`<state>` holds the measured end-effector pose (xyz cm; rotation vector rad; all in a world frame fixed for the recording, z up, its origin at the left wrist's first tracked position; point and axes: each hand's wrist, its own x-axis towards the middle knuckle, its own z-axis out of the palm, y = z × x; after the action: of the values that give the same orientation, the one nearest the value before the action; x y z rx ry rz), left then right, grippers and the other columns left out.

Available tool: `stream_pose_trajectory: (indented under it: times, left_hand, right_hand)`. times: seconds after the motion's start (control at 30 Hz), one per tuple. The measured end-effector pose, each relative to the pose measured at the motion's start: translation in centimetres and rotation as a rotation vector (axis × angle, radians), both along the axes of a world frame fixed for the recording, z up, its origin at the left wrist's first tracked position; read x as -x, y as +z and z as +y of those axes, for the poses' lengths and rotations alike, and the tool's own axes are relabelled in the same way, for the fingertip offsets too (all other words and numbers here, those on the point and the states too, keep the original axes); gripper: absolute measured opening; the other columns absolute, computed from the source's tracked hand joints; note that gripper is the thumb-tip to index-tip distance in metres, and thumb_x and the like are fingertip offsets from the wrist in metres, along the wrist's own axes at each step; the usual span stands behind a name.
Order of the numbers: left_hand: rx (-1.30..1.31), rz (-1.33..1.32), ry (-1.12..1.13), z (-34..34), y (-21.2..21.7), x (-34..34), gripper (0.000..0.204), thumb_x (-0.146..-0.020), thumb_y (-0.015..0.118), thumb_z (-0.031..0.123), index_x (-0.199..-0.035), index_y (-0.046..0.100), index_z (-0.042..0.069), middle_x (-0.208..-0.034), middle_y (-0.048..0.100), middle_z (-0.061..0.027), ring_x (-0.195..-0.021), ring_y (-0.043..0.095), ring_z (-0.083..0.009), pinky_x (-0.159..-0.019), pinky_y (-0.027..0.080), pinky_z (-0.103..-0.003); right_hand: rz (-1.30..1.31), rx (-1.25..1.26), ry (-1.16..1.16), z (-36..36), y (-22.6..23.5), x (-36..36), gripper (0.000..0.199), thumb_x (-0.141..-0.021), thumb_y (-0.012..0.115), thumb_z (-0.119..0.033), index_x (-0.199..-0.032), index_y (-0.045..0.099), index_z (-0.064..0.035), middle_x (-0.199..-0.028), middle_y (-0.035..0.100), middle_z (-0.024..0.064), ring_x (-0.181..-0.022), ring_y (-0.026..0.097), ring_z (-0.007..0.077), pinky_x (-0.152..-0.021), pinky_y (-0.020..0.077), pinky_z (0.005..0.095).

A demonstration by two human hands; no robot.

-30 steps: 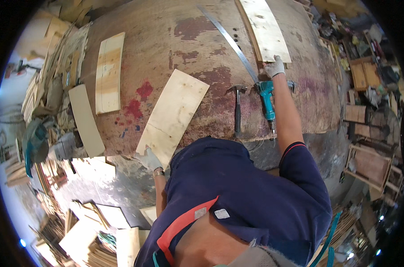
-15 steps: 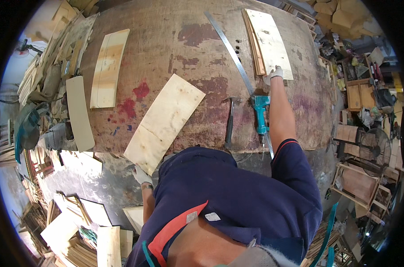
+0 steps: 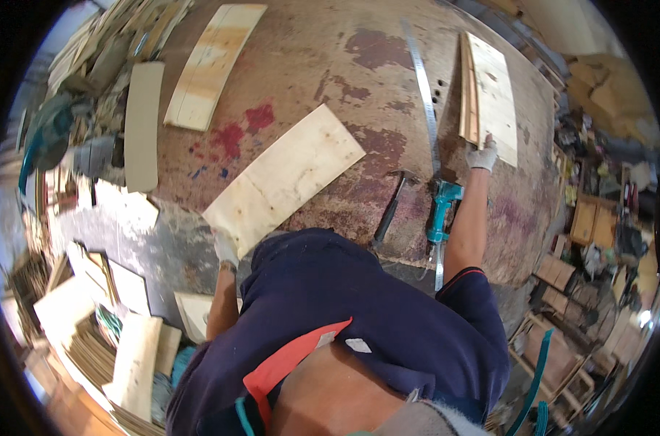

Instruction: The person aligns two curved wooden pieces on a workbench, marks them with a pen, and uses a nail gun and hammer to fasten them together. The person repeatedly adjusts the pieces and secures them with nails.

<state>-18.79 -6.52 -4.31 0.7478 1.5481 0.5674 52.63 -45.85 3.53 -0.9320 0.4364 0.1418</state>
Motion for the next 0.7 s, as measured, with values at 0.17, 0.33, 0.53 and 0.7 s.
stream_pose_trajectory:
  times: [0.17, 0.33, 0.53, 0.7]
  left_hand:
    - [-0.399, 0.271, -0.081, 1.9, -3.0, 2.2, 0.063, -0.108, 0.047, 0.053, -0.116, 0.069, -0.005, -0.093, 0.064, -0.0001, -0.076, 0.054, -0.0134, -0.071, 0.047, -0.03]
    - [-0.37, 0.224, 0.049, 1.2, 0.4, 3.6, 0.063, -0.107, 0.051, 0.05, -0.117, 0.069, -0.009, -0.093, 0.067, -0.001, -0.072, 0.053, -0.011, -0.066, 0.048, -0.031]
    - [-0.263, 0.072, 0.302, -1.8, 1.6, 9.7, 0.063, -0.108, 0.047, 0.048, -0.135, 0.06, -0.008, -0.113, 0.068, -0.0077, -0.098, 0.063, -0.0187, -0.087, 0.051, -0.034]
    - [-0.313, -0.073, 0.477, -3.3, 3.9, 13.3, 0.061, -0.108, 0.038, 0.04, -0.154, 0.042, 0.001, -0.134, 0.06, -0.0107, -0.115, 0.062, -0.0262, -0.101, 0.05, -0.04]
  right_hand:
    - [-0.044, 0.344, 0.018, 3.1, 3.5, 1.4, 0.04, -0.101, 0.056, -0.033, -0.134, 0.06, -0.0099, -0.142, 0.059, 0.0079, -0.124, 0.056, 0.0253, -0.091, 0.0445, 0.0453]
    - [-0.081, 0.418, 0.183, 1.4, 6.5, 8.4, 0.049, -0.102, 0.055, -0.032, -0.145, 0.053, -0.0078, -0.149, 0.054, 0.0078, -0.14, 0.046, 0.0237, -0.099, 0.0446, 0.0455]
    - [-0.036, 0.339, 0.518, 0.6, 6.7, 20.9, 0.049, -0.097, 0.062, -0.028, -0.14, 0.055, -0.0048, -0.134, 0.063, 0.0093, -0.122, 0.062, 0.0246, -0.098, 0.0566, 0.0439]
    - [0.136, 0.375, 0.864, -0.4, 1.6, 25.4, 0.047, -0.094, 0.065, -0.025, -0.136, 0.057, -0.0054, -0.119, 0.069, 0.0064, -0.1, 0.069, 0.0204, -0.087, 0.0576, 0.0339]
